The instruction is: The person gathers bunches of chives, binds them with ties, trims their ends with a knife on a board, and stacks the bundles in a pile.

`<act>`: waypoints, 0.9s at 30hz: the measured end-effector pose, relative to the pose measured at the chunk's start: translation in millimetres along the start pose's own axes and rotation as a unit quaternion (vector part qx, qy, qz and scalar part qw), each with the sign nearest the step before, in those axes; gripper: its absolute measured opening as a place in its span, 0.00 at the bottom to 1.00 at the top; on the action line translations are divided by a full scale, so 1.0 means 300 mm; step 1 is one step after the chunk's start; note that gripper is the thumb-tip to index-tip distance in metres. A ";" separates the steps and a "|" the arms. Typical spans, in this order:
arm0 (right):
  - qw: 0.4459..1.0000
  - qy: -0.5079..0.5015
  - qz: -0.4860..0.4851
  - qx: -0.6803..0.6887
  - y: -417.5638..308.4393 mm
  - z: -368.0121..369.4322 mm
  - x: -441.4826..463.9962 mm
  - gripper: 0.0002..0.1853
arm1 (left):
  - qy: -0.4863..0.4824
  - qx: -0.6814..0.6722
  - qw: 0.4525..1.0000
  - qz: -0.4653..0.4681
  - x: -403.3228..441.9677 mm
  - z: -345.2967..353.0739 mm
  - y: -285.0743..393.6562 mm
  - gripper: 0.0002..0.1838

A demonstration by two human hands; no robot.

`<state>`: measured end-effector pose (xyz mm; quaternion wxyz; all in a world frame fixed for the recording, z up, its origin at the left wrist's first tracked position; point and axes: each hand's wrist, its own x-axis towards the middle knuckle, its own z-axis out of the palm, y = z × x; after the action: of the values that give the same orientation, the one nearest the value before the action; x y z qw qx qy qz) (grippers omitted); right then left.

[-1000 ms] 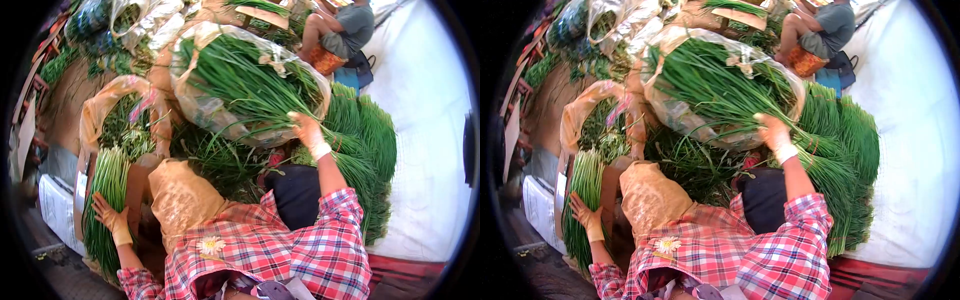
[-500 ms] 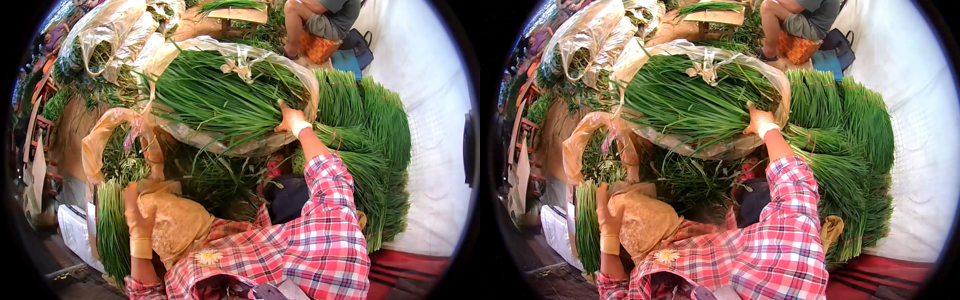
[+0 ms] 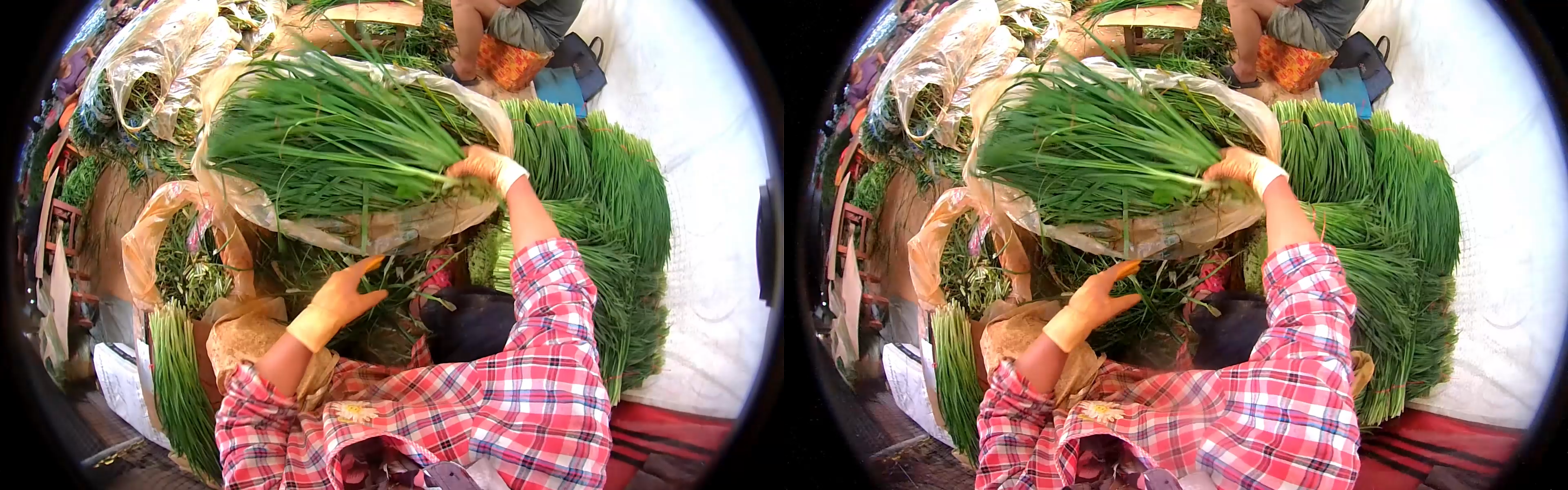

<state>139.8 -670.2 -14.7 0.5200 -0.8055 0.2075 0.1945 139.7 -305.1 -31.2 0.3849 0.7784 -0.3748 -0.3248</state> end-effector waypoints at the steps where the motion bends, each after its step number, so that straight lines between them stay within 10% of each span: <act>1: 1.000 0.014 0.016 -0.019 -0.012 0.044 -0.019 0.35 | -0.012 -0.006 1.000 -0.015 0.039 0.017 -0.006 0.36; 4: 0.990 -0.063 -0.013 0.124 0.068 0.141 0.004 0.42 | -0.004 -0.192 0.979 -0.064 0.149 0.072 -0.032 0.33; 8: 0.939 0.053 -0.104 -0.324 0.018 0.246 -0.014 0.54 | -0.002 -0.322 0.929 -0.181 0.247 0.066 -0.046 0.30; 12: 0.937 0.065 0.033 -0.342 0.056 0.289 0.044 0.43 | 0.003 -0.350 0.914 -0.207 0.272 0.111 -0.081 0.28; 20: 0.983 0.047 -0.126 -0.127 -0.050 0.181 -0.191 0.29 | -0.020 -0.447 0.891 -0.080 0.096 0.009 -0.026 0.41; 21: 0.994 -0.025 -0.082 0.073 -0.176 0.222 -0.332 0.26 | -0.046 -0.485 0.873 -0.035 0.082 0.004 -0.029 0.44; 27: 0.945 -0.308 -0.059 0.092 -0.141 0.639 -0.428 0.16 | 0.016 -0.685 0.703 0.188 -0.034 -0.077 -0.028 0.53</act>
<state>36.2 -461.3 11.8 0.6410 -0.6658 0.0063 0.3819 155.7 -284.9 -24.6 0.8712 0.2184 -0.1814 -0.4005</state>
